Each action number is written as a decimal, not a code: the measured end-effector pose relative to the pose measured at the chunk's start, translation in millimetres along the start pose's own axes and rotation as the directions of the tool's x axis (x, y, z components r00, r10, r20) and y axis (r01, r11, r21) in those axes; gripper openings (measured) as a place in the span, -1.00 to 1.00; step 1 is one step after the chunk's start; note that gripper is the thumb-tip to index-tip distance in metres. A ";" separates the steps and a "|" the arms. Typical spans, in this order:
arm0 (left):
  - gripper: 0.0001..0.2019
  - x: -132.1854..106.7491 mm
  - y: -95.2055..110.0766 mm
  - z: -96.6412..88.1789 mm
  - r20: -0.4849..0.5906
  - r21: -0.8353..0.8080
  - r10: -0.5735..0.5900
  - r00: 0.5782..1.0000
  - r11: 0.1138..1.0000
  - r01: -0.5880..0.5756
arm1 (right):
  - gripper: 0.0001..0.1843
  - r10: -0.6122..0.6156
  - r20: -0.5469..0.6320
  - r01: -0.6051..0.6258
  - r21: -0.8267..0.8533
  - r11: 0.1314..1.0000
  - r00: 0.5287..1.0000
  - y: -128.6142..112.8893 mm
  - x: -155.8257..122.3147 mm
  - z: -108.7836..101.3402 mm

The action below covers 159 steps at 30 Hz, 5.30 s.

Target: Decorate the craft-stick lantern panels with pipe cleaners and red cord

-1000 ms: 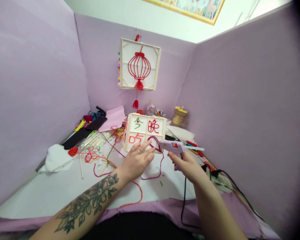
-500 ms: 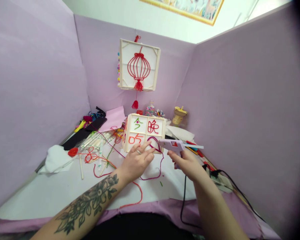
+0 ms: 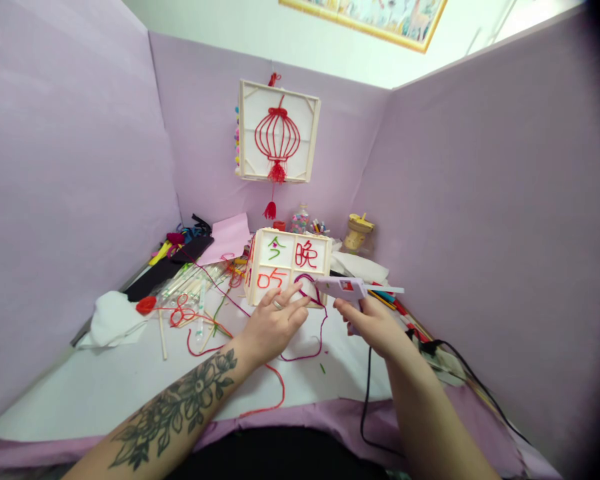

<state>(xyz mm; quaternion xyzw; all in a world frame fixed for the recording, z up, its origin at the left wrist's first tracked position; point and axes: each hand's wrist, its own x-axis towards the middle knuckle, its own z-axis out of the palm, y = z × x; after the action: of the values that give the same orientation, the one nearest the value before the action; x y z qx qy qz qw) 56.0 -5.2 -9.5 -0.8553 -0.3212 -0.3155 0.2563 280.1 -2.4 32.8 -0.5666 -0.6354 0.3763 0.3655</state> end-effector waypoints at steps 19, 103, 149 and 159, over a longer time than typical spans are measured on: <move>-0.78 2.2 1.0 -1.2 -0.044 -0.020 0.005 0.999 1.000 -0.006 | -0.63 0.012 -0.028 -0.012 -0.002 1.000 1.000 -1.6 2.7 -2.7; -0.80 -2.3 0.2 0.8 -0.029 0.009 0.019 0.999 1.000 -0.018 | -0.55 -0.032 0.005 0.031 0.095 0.995 0.999 -11.4 11.7 -17.4; -0.75 4.5 -3.6 -1.6 -0.181 -0.077 0.030 0.983 0.996 -0.044 | -0.65 0.022 -0.259 0.099 0.446 0.890 0.966 41.3 -5.5 58.9; -0.60 3.3 -0.2 1.6 -0.054 0.039 0.003 0.999 0.999 -0.001 | -0.72 -0.013 -0.411 0.125 0.248 0.961 0.911 28.1 -12.2 48.6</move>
<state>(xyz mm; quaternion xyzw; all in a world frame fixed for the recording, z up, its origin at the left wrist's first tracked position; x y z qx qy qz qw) 58.5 -2.7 -8.2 -0.8416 -0.3194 -0.3323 0.2817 250.5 -15.6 -14.6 -0.5545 -0.5085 0.3200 0.5758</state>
